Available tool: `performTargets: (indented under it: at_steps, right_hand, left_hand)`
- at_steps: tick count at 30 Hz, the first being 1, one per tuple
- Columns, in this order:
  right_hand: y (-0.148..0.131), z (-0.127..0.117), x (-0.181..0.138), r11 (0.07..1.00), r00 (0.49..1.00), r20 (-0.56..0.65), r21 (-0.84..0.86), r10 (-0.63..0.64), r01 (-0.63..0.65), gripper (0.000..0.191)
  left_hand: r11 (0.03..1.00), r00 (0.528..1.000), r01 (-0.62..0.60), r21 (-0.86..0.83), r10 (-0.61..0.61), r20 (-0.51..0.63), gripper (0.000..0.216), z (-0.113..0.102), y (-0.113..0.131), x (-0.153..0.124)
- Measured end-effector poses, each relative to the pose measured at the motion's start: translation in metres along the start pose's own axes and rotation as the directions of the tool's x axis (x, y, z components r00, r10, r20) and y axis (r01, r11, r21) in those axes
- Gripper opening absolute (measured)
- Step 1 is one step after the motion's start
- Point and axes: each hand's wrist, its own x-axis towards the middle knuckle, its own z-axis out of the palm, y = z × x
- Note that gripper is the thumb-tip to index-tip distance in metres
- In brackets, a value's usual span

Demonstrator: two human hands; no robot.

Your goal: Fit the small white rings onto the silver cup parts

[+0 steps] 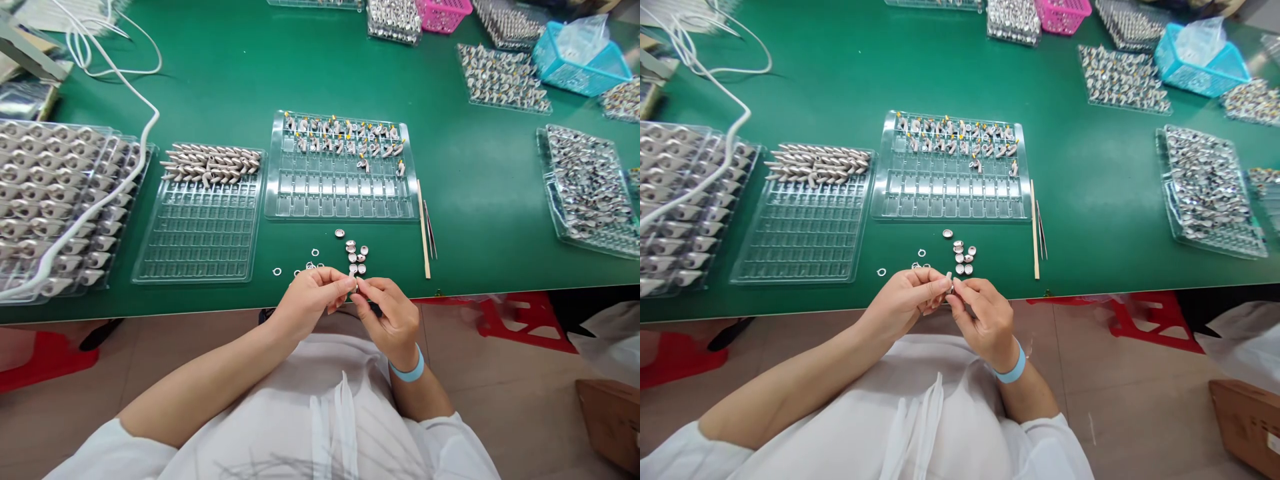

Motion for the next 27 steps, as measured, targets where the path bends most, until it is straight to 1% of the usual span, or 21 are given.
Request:
performTargets:
  at_steps: [5, 8, 11, 17, 23, 27]
  right_hand:
    - [0.0022, 0.0034, -0.0003, 0.988, 0.994, -0.032, -0.111, -0.108, 0.104, 0.043]
    - [0.004, 0.005, -0.0006, 0.98, 0.989, -0.034, -0.141, -0.146, 0.139, 0.043]
    - [0.0054, 0.0058, -0.001, 0.983, 0.992, -0.012, -0.131, -0.128, 0.125, 0.046]
    - [0.0053, 0.0048, -0.0005, 0.995, 0.997, 0.001, -0.065, -0.071, 0.071, 0.048]
    - [0.0075, 0.0043, -0.0008, 0.987, 0.994, 0.027, -0.118, -0.107, 0.11, 0.049]
    - [0.0098, 0.0033, 0.0005, 0.973, 0.987, 0.024, -0.166, -0.158, 0.16, 0.049]
  left_hand:
    - [0.997, 0.999, 0.036, -0.07, -0.037, -0.012, 0.031, 0.0028, -0.0008, -0.0006]
    - [0.993, 0.998, 0.051, -0.109, -0.054, -0.025, 0.032, 0.0042, -0.0005, -0.0013]
    - [0.991, 0.998, 0.042, -0.13, -0.047, -0.035, 0.031, 0.0045, -0.0018, -0.0011]
    - [0.995, 0.998, -0.007, -0.105, 0.0, -0.063, 0.03, 0.0047, -0.0056, -0.0008]
    - [0.99, 0.997, -0.024, -0.14, 0.013, -0.082, 0.031, 0.0081, -0.0061, -0.0005]
    - [0.987, 0.997, -0.004, -0.159, -0.009, -0.082, 0.032, 0.0097, -0.0067, -0.0004]
